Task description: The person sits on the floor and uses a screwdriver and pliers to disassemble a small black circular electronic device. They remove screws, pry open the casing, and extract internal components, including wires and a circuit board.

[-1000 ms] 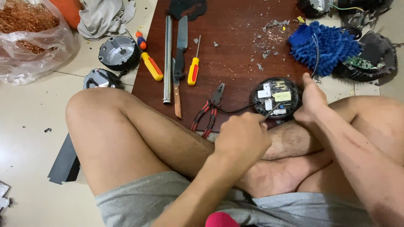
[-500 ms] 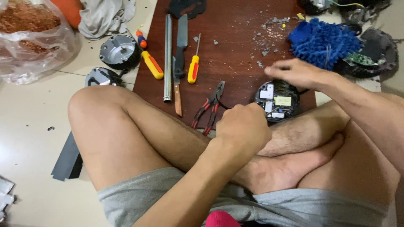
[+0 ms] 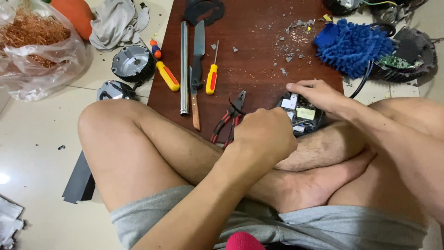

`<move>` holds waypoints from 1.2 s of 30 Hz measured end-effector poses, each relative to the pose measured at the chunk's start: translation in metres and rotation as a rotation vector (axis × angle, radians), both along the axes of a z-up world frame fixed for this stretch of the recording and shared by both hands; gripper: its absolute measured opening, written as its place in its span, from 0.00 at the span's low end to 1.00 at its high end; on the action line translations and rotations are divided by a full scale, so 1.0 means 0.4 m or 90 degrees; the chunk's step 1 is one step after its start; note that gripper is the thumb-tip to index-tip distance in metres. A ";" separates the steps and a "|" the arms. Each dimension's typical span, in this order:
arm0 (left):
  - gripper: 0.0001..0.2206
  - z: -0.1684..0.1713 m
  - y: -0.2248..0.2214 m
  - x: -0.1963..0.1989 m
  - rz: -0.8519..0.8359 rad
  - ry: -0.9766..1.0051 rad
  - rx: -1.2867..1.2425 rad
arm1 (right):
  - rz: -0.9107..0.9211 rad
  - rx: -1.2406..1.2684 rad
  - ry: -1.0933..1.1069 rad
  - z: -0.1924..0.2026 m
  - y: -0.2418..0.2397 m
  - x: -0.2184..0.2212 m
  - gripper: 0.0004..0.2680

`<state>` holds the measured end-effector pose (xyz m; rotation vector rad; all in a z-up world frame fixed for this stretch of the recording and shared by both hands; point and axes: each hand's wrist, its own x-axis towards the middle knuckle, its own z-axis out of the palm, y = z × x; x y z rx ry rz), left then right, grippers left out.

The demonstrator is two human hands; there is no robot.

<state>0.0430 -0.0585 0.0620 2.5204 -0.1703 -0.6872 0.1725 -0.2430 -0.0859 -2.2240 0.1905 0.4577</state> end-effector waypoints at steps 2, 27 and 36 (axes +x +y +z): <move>0.14 -0.015 -0.026 0.015 -0.005 -0.008 0.026 | -0.021 0.028 0.010 0.032 0.023 -0.027 0.19; 0.24 -0.268 -0.065 -0.153 0.061 -0.132 0.017 | -0.194 0.082 -0.069 -0.093 0.005 -0.011 0.20; 0.11 -0.065 -0.014 0.005 0.041 -0.110 0.133 | -0.199 0.095 -0.070 -0.064 0.041 -0.047 0.22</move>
